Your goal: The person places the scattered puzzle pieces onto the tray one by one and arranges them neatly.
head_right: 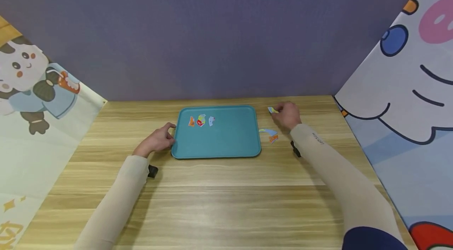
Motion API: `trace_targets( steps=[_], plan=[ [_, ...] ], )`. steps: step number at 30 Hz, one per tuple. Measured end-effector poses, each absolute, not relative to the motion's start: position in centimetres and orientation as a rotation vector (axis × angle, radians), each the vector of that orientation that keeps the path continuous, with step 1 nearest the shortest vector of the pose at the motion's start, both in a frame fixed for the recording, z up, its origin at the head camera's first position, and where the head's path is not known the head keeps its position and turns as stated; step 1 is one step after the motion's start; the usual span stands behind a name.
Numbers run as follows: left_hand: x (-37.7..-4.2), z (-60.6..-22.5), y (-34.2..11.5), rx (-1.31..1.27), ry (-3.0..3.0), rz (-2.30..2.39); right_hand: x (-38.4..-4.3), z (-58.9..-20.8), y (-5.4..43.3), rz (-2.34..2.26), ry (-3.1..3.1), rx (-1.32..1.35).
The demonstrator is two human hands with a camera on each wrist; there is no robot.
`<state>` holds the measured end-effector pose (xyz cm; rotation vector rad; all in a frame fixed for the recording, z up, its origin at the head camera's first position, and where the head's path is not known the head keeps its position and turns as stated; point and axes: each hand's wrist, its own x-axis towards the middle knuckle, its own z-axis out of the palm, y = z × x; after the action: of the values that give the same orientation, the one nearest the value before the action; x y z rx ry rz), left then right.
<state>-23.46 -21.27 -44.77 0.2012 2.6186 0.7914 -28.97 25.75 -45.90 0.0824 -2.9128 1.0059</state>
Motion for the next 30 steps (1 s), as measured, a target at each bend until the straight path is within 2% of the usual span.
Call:
trace_targets(
  steps=[16,30],
  plan=[
    [-23.4,-44.5,-21.2,0.200,2.616,0.792,-29.3,-44.2,22.5,0.971,-2.748,0.307],
    [-23.4,-44.5,-21.1,0.182,2.616,0.791,-29.4,-44.7,17.4,1.016,-2.725,0.592]
  ],
)
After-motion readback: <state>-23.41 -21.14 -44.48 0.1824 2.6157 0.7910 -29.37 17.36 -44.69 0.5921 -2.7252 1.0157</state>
